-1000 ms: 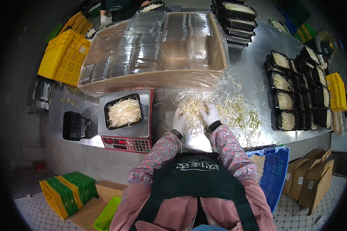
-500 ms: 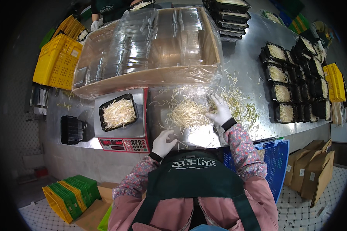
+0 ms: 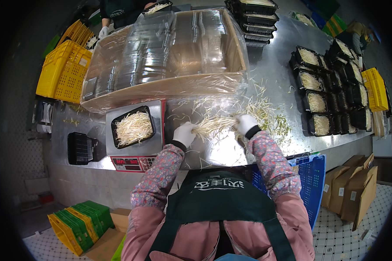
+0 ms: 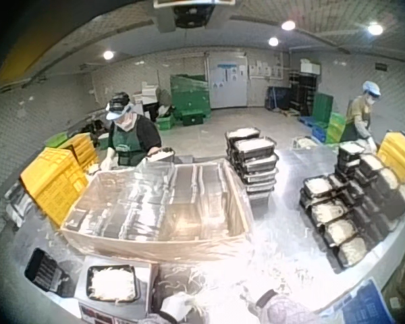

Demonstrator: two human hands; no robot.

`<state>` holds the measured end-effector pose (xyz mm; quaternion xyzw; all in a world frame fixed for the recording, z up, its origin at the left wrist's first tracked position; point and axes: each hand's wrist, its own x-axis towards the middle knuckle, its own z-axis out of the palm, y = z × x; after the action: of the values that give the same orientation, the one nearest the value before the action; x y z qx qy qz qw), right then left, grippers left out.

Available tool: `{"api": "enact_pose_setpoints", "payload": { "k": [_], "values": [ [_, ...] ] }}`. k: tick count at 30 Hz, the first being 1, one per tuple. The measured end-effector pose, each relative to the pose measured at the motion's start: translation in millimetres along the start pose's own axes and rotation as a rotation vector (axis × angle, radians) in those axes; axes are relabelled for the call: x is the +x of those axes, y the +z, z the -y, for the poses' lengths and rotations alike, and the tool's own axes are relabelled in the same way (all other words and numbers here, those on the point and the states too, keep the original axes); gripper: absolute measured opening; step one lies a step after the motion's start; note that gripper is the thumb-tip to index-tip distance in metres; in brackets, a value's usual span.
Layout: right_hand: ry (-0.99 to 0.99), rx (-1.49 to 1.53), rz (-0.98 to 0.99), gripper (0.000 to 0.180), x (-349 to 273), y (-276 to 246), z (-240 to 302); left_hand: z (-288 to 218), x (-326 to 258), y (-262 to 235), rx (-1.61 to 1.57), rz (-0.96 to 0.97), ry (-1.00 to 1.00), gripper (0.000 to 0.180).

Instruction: The person scoops loose noodles from a blue basket onto a metal table, then portions them into black plastic trays placed on a digital scale. The person adjusts the noodles in the trays and stacks the filled trays on the table.

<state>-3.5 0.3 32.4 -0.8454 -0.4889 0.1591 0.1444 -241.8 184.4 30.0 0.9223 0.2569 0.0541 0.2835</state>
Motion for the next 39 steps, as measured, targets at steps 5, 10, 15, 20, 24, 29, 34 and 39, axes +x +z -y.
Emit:
{"api": "enact_pose_setpoints", "payload": {
  "k": [5,10,15,20,24,29,34,39],
  "values": [
    [0.128,0.325,-0.136,0.027,-9.5,-74.6,-16.6,-11.2,-36.5,-30.6,-0.114,-0.204,0.149,0.030],
    [0.006,0.392,-0.057,0.036,0.3,-40.6,39.4,-41.4,-33.8,-2.7,-0.166,-0.181,0.283,0.041],
    [-0.062,0.284,0.119,0.072,-3.5,1.1,23.7,-28.6,-56.9,-1.7,-0.022,-0.080,0.016,0.064],
    [-0.004,0.075,0.181,0.105,-18.6,-14.3,32.9,-38.2,-46.8,-15.5,0.057,0.012,0.029,0.103],
    [-0.038,-0.080,0.262,0.118,-15.7,3.0,54.3,-66.4,4.1,-8.1,0.128,0.255,0.011,0.118],
    [-0.068,0.042,-0.020,0.036,-7.7,36.0,29.0,-24.4,28.0,28.6,0.076,0.152,-0.025,0.035],
    [0.015,0.126,-0.117,0.024,-12.8,6.5,-14.2,-9.0,6.8,20.7,-0.053,0.028,0.050,0.030],
    [0.200,0.465,-0.175,0.023,-18.8,-76.5,-19.6,-26.8,-11.9,-7.5,-0.128,-0.119,0.221,0.034]
  ]
}}
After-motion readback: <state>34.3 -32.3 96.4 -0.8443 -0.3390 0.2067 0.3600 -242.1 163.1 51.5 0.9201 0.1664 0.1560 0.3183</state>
